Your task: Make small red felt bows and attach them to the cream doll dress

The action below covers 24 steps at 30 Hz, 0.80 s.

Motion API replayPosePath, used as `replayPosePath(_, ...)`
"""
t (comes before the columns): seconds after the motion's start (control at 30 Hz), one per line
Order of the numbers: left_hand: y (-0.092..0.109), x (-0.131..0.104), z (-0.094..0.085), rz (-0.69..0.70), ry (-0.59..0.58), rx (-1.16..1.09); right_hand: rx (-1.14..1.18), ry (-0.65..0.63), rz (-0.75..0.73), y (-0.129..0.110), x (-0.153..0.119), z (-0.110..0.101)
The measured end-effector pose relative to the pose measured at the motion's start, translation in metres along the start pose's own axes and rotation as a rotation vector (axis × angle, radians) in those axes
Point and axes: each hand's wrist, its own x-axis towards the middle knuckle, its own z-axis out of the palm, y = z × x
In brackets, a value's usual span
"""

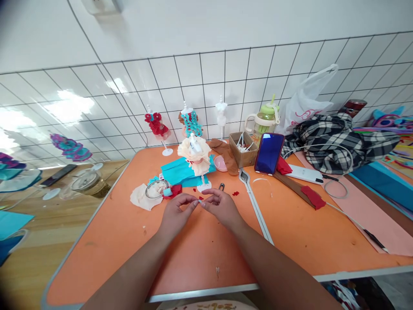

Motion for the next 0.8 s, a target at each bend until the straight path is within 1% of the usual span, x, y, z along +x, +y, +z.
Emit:
replayPosePath(0.17, 0.0027, -0.0008, 0.0003, 0.010, -0.006, 0.011, -0.024, 0.013, -0.014, 0.0056, 0.0022, -0.0001)
replayPosePath(0.5, 0.0060, -0.0006, 0.0000, 0.005, -0.027, 0.003, -0.064, 0.038, -0.046, 0.0082, 0.0035, 0.0012)
replayPosePath(0.8, 0.0035, -0.0011, 0.0001, 0.021, -0.028, 0.020, -0.106, 0.028, -0.019, 0.0059, 0.0018, -0.0008)
